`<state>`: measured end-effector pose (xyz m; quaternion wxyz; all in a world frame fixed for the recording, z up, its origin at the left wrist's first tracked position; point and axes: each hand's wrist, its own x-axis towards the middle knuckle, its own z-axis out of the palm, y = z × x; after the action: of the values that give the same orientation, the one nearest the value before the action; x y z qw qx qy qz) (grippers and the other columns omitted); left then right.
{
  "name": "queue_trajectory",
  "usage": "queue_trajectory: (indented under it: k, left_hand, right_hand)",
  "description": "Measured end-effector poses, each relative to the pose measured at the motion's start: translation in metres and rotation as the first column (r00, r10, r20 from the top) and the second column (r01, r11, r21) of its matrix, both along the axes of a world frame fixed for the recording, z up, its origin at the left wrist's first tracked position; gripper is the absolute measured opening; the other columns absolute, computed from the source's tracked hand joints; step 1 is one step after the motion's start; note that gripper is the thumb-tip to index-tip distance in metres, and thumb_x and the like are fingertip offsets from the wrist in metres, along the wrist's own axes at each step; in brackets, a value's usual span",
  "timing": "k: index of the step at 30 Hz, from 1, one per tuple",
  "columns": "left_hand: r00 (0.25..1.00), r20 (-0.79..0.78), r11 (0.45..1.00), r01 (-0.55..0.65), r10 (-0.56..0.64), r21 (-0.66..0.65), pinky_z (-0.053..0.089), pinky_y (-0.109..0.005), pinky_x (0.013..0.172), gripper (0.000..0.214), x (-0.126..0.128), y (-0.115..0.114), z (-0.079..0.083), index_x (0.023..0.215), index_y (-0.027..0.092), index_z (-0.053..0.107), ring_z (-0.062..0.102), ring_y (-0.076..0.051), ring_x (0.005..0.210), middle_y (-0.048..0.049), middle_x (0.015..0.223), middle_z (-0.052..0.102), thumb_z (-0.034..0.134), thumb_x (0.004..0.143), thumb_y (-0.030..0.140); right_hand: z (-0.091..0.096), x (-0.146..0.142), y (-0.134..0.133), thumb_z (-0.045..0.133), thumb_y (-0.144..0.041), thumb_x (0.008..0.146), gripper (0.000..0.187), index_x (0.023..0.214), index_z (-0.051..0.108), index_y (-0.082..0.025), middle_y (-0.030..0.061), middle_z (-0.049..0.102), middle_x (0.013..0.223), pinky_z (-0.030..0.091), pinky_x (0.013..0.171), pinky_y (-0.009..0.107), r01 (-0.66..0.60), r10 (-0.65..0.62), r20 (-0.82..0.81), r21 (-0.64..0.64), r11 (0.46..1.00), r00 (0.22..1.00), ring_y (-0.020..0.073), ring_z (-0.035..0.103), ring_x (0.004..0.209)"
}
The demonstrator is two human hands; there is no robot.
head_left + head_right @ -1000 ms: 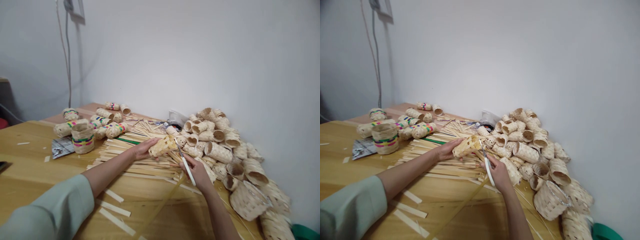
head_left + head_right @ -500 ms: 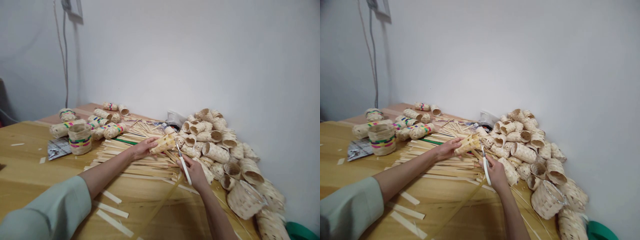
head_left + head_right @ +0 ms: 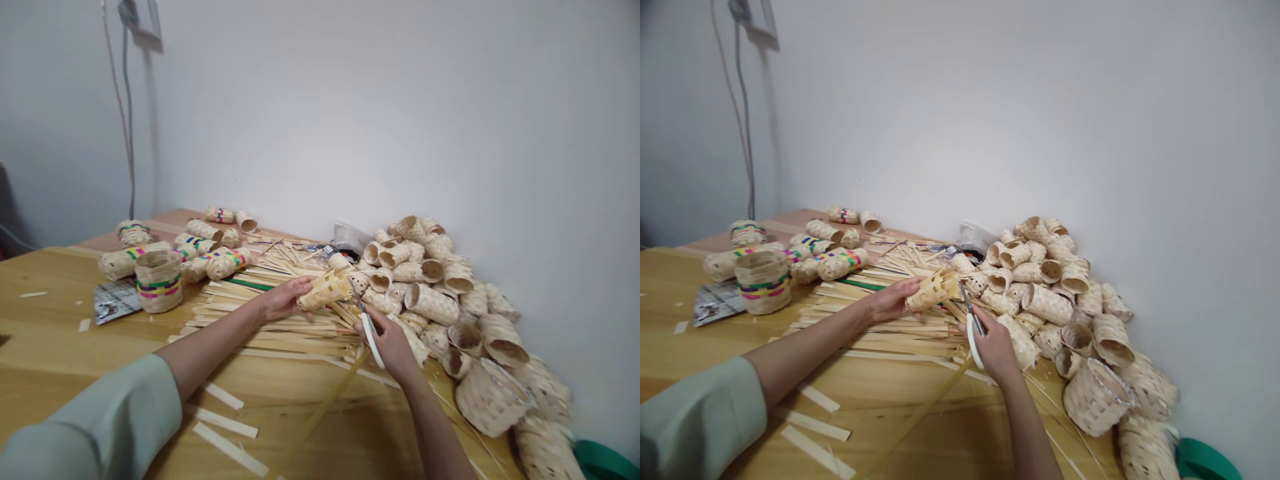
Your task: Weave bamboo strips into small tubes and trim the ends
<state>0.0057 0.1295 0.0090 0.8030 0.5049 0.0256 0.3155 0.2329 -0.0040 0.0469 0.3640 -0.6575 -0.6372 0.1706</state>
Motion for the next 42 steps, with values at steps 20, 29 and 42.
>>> queue_trajectory:
  k: [20,29,42]
  left_hand:
    - [1.0,-0.009,1.0,-0.013,0.013,-0.008,0.052,-0.021,0.055,0.044,-0.003,0.008,-0.001,0.118,0.01,0.058,0.065,-0.015,0.072,-0.0119,0.095,0.069,0.067,0.081,0.032]
    - [0.997,-0.04,0.998,-0.064,0.063,-0.029,0.049,-0.02,0.049,0.045,-0.005,0.009,0.001,0.115,0.011,0.059,0.064,-0.014,0.065,-0.0085,0.088,0.069,0.069,0.078,0.034]
    - [0.997,-0.036,0.997,-0.071,0.07,-0.028,0.052,-0.021,0.048,0.037,-0.001,0.005,-0.002,0.111,0.012,0.058,0.065,-0.016,0.069,-0.0095,0.089,0.069,0.065,0.082,0.033]
  right_hand:
    - [-0.002,0.0,-0.004,0.064,-0.045,0.074,0.053,0.12,0.065,-0.018,0.0,0.062,0.058,0.044,0.047,0.025,-0.1,0.092,-0.182,-0.038,0.994,0.979,0.0169,0.056,0.053]
    - [-0.003,-0.001,-0.002,0.064,-0.046,0.073,0.054,0.12,0.065,-0.019,0.0009,0.066,0.062,0.046,0.049,0.027,-0.061,0.055,-0.143,-0.033,0.998,0.988,0.0172,0.056,0.053]
    - [0.005,-0.011,-0.006,0.057,-0.051,0.077,0.046,0.105,0.072,-0.018,0.0064,0.074,0.096,0.05,0.076,0.033,-0.039,0.035,0.053,0.084,0.996,0.998,0.0255,0.066,0.086]
